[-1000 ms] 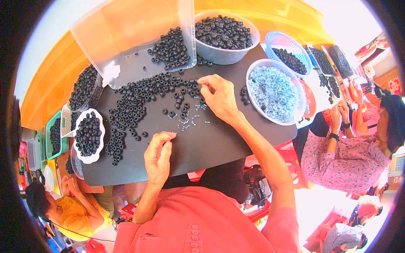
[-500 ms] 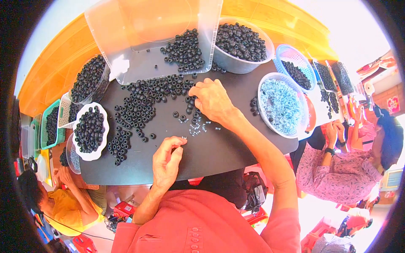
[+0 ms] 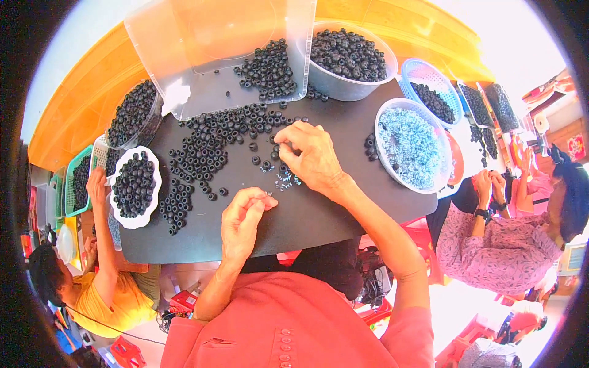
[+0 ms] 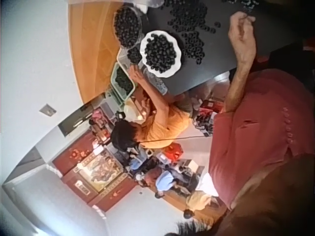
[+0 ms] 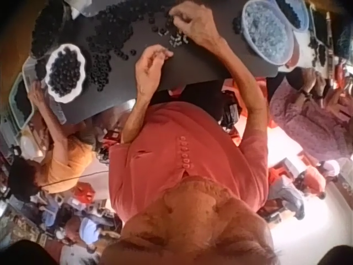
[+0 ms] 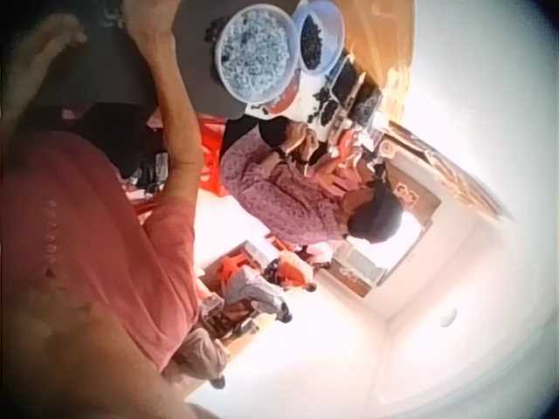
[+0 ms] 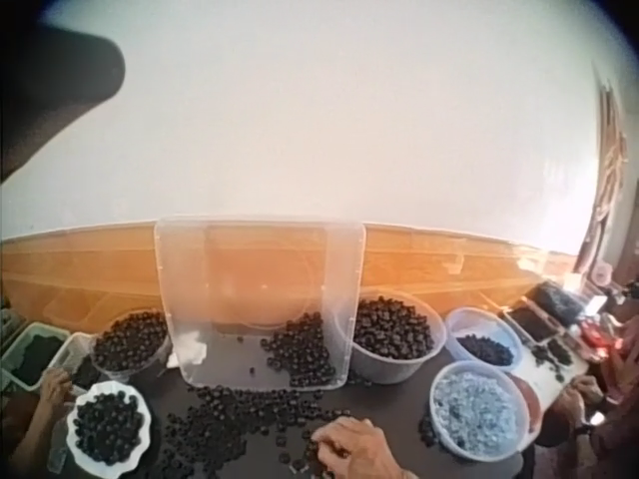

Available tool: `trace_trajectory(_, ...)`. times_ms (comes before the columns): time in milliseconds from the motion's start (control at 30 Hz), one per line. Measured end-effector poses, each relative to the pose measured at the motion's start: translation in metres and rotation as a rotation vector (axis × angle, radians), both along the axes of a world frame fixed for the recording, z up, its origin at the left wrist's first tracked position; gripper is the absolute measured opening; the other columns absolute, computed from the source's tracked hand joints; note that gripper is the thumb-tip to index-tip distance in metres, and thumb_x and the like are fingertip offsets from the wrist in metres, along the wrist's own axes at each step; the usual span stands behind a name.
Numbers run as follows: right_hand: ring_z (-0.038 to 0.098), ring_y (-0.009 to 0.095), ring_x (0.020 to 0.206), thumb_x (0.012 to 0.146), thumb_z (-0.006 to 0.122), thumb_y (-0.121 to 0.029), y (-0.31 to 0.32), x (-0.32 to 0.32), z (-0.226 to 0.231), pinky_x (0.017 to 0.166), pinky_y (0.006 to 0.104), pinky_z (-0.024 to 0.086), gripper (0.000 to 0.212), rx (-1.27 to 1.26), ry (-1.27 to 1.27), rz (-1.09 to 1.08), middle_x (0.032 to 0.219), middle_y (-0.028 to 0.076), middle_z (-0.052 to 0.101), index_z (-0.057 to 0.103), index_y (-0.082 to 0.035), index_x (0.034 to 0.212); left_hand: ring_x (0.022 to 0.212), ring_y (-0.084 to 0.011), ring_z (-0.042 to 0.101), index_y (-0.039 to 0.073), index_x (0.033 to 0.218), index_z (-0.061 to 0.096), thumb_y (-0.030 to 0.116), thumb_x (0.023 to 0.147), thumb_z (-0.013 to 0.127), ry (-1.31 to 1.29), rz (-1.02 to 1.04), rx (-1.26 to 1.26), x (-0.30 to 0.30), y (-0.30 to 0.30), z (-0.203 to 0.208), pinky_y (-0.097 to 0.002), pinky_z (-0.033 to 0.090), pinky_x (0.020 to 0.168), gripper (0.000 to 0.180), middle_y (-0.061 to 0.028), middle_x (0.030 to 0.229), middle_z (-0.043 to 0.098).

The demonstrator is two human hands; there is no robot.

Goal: The person assembles components by picking up springs and black rings from the table and inserting the springs into the rings by hand.

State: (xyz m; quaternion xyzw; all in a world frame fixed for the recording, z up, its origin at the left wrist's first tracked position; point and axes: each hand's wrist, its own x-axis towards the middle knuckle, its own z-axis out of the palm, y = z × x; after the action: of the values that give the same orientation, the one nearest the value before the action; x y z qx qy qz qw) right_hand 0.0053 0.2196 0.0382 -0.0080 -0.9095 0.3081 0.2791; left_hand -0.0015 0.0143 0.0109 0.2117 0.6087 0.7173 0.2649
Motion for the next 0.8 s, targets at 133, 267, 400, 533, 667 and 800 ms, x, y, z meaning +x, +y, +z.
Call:
trace_trajectory(133, 0.061, 0.025, 0.066, 0.077, 0.065, -0.005, 0.006, -0.014, 0.006, 0.069, 0.0392, 0.045, 0.011, -0.052, -0.076, 0.026, 0.082, 0.008, 0.063, 0.064, -0.007, 0.088, 0.093, -0.0143, 0.063, 0.0, 0.107, 0.057, 0.004, 0.097, 0.05, 0.014, 0.051, 0.02, 0.002, -0.003, 0.002, -0.0292, 0.048, 0.088, 0.013, -0.0085, 0.096, 0.067)
trace_trajectory(267, 0.059, 0.022, 0.063, 0.075, 0.065, -0.003, -0.007, -0.033, 0.004, 0.06, 0.0334, 0.049, 0.018, 0.01, -0.039, 0.182, 0.084, 0.009, 0.062, 0.065, -0.005, 0.094, 0.093, -0.0136, 0.062, -0.001, 0.106, 0.057, 0.003, 0.097, 0.049, -0.001, 0.052, 0.017, 0.002, -0.005, 0.001, -0.0284, 0.047, 0.088, 0.013, -0.008, 0.097, 0.067)
trace_trajectory(400, 0.062, 0.025, 0.066, 0.075, 0.065, -0.003, -0.024, -0.053, -0.005, 0.06, 0.0363, 0.052, 0.02, 0.071, -0.038, 0.255, 0.087, 0.01, 0.062, 0.064, -0.005, 0.095, 0.094, -0.0132, 0.062, -0.001, 0.107, 0.057, 0.004, 0.097, 0.048, -0.034, 0.042, 0.037, 0.003, -0.007, 0.004, -0.028, 0.048, 0.088, 0.014, -0.008, 0.097, 0.066)
trace_trajectory(533, 0.063, 0.028, 0.071, 0.076, 0.067, -0.007, -0.043, -0.067, -0.007, 0.066, 0.0401, 0.05, 0.02, 0.16, -0.088, 0.295, 0.086, 0.01, 0.061, 0.065, -0.005, 0.096, 0.094, -0.0135, 0.063, -0.001, 0.107, 0.057, 0.003, 0.097, 0.048, -0.035, 0.05, 0.049, 0.004, -0.009, 0.002, -0.0281, 0.048, 0.087, 0.014, -0.0082, 0.097, 0.066)
trace_trajectory(667, 0.06, 0.031, 0.08, 0.078, 0.067, -0.012, -0.054, -0.07, -0.012, 0.077, 0.043, 0.044, 0.022, 0.319, -0.13, 0.261, 0.086, 0.01, 0.06, 0.064, -0.007, 0.1, 0.091, -0.0095, 0.059, 0.001, 0.112, 0.055, 0.003, 0.097, 0.051, -0.032, 0.032, 0.103, 0.003, -0.008, 0.0, -0.024, 0.047, 0.08, 0.016, -0.0056, 0.097, 0.066)
trace_trajectory(800, 0.06, 0.03, 0.077, 0.077, 0.067, -0.01, -0.055, -0.07, -0.019, 0.072, 0.0425, 0.042, 0.021, 0.358, -0.147, 0.223, 0.084, 0.01, 0.059, 0.064, -0.007, 0.097, 0.091, -0.0099, 0.06, 0.001, 0.112, 0.055, 0.003, 0.097, 0.05, -0.079, 0.039, 0.137, 0.003, -0.008, 0.0, -0.0244, 0.047, 0.083, 0.016, -0.0061, 0.096, 0.066)
